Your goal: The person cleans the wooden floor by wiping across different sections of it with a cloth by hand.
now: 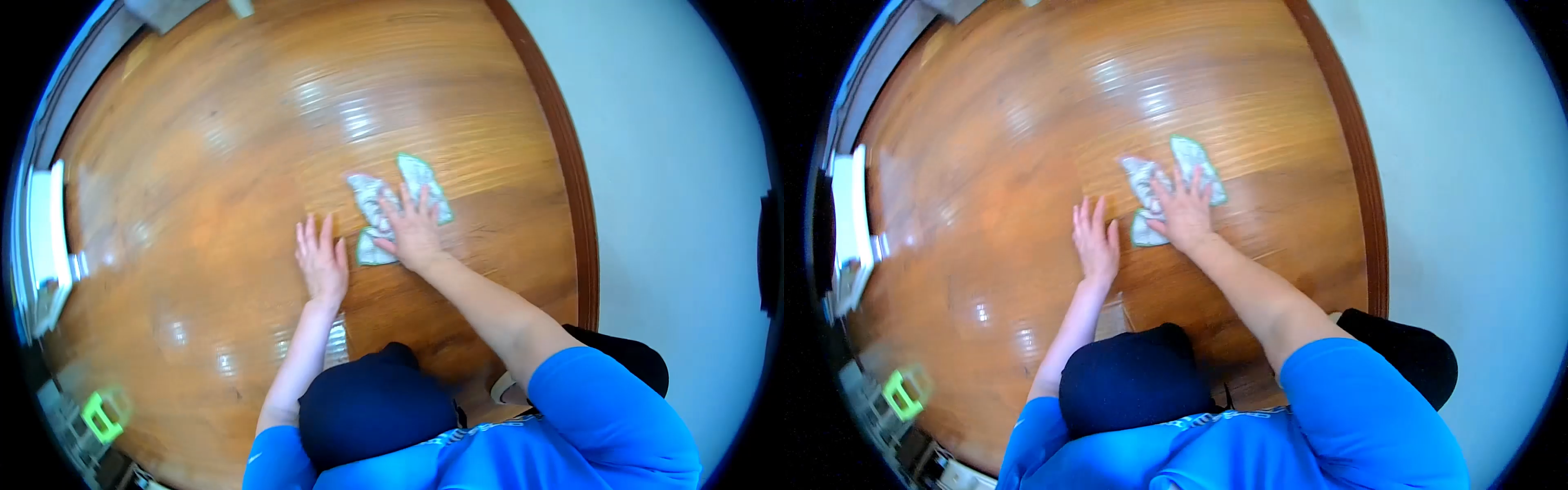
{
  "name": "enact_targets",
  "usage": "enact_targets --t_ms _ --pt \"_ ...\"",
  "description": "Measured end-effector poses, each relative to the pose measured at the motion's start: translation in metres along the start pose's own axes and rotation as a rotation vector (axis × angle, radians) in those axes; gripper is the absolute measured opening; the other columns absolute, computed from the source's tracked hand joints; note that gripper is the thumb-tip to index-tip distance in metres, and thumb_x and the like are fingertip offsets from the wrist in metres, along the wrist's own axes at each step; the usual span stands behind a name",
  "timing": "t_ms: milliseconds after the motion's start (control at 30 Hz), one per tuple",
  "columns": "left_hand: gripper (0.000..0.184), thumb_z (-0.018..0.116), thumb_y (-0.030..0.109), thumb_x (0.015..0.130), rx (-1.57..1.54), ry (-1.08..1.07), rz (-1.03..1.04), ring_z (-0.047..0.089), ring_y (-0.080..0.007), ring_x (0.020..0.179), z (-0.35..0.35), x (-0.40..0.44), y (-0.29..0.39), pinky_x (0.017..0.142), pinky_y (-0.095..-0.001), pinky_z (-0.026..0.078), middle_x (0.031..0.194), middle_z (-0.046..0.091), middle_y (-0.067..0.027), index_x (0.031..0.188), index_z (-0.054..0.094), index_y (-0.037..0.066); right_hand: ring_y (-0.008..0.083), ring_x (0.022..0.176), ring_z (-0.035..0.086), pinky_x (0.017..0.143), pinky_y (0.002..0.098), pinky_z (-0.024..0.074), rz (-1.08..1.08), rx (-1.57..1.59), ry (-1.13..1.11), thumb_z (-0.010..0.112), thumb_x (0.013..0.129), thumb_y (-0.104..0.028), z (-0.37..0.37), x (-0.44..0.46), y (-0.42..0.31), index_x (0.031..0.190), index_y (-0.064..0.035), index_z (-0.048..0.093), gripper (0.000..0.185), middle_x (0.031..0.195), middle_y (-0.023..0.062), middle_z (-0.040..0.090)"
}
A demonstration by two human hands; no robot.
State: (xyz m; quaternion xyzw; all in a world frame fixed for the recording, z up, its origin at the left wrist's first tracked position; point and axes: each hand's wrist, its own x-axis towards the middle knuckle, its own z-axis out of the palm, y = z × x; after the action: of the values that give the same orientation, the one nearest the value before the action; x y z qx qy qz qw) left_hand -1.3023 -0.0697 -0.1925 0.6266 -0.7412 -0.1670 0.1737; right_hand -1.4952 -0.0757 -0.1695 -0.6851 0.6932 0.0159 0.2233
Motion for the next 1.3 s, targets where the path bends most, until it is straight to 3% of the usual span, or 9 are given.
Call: enact_targets --t_ms 100,233,400,533,700,900,933,1100,1300 --pt "0.053 0.059 0.022 0.090 0.130 -0.122 0.067 0.025 -0.0410 0.138 -0.015 0.026 -0.013 0.108 -0.0548 0.026 0.149 0.029 -0.0174 0.140 0.042 0.016 0.0513 0.137 0.019 0.110 0.0596 0.0233 -0.143 -0.008 0.160 0.071 0.078 -0.040 0.004 0.006 0.039 0.145 -0.0245 0.036 0.077 0.149 0.0203 0.029" --pt "0.056 0.061 0.027 0.090 0.183 -0.096 0.118 0.021 -0.0430 0.139 -0.004 0.074 -0.033 0.105 -0.0629 0.027 0.150 0.026 -0.0159 0.142 0.041 0.020 0.0443 0.135 0.030 0.112 0.0510 0.0234 0.237 0.082 0.412 0.072 0.077 -0.030 -0.004 -0.067 0.157 0.139 -0.0263 0.047 0.067 0.142 0.0189 0.042" --pt "0.070 0.059 0.044 0.088 0.372 -0.331 0.053 0.012 -0.0446 0.141 0.000 0.108 -0.026 0.106 -0.0656 0.021 0.154 0.015 -0.0217 0.147 0.030 0.020 0.0460 0.125 0.038 0.109 0.0542 0.0256 0.648 -0.152 0.545 0.068 0.076 -0.027 0.028 -0.183 0.236 0.136 -0.0044 0.046 0.068 0.134 0.0258 0.045" --pt "0.083 0.055 0.053 0.086 0.494 -0.342 0.056 0.004 -0.0469 0.142 0.011 0.106 -0.037 0.106 -0.0677 0.016 0.155 0.003 -0.0247 0.151 0.019 0.014 0.0455 0.125 0.038 0.104 0.0548 0.0300 0.607 -0.044 0.653 0.063 0.072 -0.022 0.023 -0.100 0.234 0.121 0.0005 0.051 0.055 0.125 0.0232 0.049" --pt "0.086 0.057 0.051 0.084 0.494 -0.337 0.055 0.001 -0.0469 0.142 0.011 0.105 -0.034 0.107 -0.0674 0.012 0.155 0.001 -0.0257 0.151 0.020 0.014 0.0357 0.118 0.044 0.099 0.0505 0.0367 0.442 -0.087 0.756 0.062 0.077 -0.027 -0.052 0.087 0.260 0.127 -0.0005 0.050 0.058 0.128 0.0186 0.049" --pt "0.088 0.059 0.052 0.080 0.504 -0.325 0.069 0.001 -0.0458 0.143 0.015 0.102 -0.036 0.108 -0.0662 0.010 0.155 0.002 -0.0255 0.150 0.021 0.014 0.0413 0.135 0.028 0.111 0.0546 0.0263 0.228 -0.046 0.221 0.060 0.084 -0.043 -0.119 0.220 0.200 0.143 -0.0111 0.037 0.070 0.142 0.0066 0.040" --pt "0.088 0.059 0.052 0.080 0.495 -0.314 0.066 0.001 -0.0456 0.143 0.015 0.102 -0.037 0.108 -0.0659 0.010 0.155 0.002 -0.0254 0.150 0.022 0.014 0.0431 0.135 0.027 0.111 0.0558 0.0259 0.111 -0.133 0.292 0.060 0.084 -0.045 -0.102 0.220 0.176 0.142 -0.0133 0.039 0.069 0.143 0.0069 0.040" --pt "0.088 0.061 0.051 0.078 0.479 -0.272 0.103 0.002 -0.0456 0.142 0.016 0.103 -0.040 0.109 -0.0651 0.009 0.155 0.004 -0.0250 0.149 0.025 0.013 0.0446 0.133 0.029 0.110 0.0582 0.0245 -0.201 0.077 0.359 0.070 0.080 -0.039 -0.035 0.101 0.113 0.136 -0.0208 0.049 0.062 0.137 0.0136 0.044" --pt "0.087 0.063 0.046 0.077 0.446 -0.286 0.080 0.003 -0.0437 0.143 0.011 0.103 -0.036 0.109 -0.0647 0.010 0.155 0.006 -0.0232 0.149 0.026 0.014 0.0447 0.129 0.034 0.104 0.0577 0.0314 0.048 -0.006 0.316 0.082 0.059 -0.038 0.001 -0.088 0.192 0.122 -0.0250 0.059 0.068 0.130 0.0130 0.046"
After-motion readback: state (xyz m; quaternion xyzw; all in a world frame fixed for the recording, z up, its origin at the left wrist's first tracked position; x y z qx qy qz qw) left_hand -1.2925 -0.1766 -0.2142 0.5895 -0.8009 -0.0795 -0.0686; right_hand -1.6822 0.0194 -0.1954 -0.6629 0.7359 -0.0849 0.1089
